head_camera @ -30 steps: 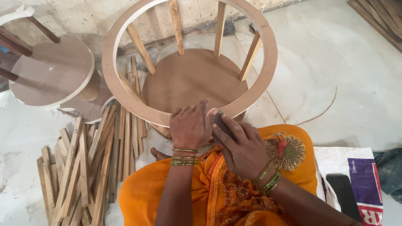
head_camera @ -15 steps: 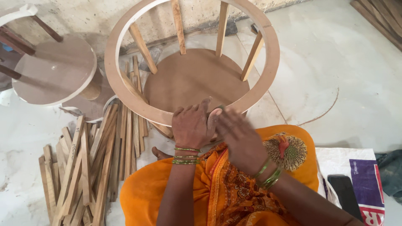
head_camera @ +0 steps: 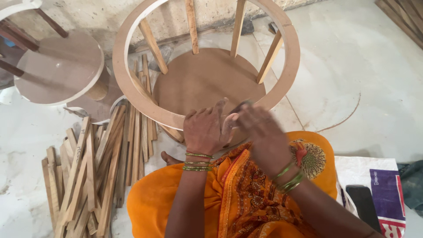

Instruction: The person sits on the floor holding a round wooden furniture frame with spindle legs in their lap and sands its curved rim using a sanding block, working around the edge and rotating the frame to reach different sections.

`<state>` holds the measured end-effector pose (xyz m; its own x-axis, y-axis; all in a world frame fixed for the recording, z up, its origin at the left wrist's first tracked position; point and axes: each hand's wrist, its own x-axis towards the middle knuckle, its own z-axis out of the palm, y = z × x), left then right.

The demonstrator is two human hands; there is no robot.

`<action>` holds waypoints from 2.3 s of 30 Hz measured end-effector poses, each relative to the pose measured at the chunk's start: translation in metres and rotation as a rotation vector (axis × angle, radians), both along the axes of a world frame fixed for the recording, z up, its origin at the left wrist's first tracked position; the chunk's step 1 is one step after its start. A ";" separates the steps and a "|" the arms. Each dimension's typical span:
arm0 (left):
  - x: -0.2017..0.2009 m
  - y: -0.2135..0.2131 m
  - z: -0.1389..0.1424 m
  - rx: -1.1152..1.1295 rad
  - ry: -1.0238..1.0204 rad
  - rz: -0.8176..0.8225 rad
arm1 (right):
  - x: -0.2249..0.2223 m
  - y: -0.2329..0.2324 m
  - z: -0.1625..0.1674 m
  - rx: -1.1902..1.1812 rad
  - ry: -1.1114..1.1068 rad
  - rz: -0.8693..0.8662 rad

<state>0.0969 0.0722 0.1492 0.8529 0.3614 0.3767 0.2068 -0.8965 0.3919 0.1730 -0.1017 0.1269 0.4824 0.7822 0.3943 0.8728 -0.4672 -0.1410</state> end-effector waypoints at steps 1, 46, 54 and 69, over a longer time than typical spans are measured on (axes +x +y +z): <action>-0.002 0.000 0.001 -0.021 -0.023 -0.022 | -0.011 0.006 -0.001 0.047 -0.002 0.068; -0.009 0.006 0.007 -0.104 -0.104 -0.104 | 0.035 -0.017 0.014 -0.009 -0.083 -0.095; -0.010 0.009 0.010 -0.185 -0.128 -0.145 | -0.030 0.029 0.002 0.214 -0.039 0.188; -0.007 0.006 0.009 -0.124 -0.095 -0.116 | 0.005 0.006 0.013 0.069 -0.041 0.030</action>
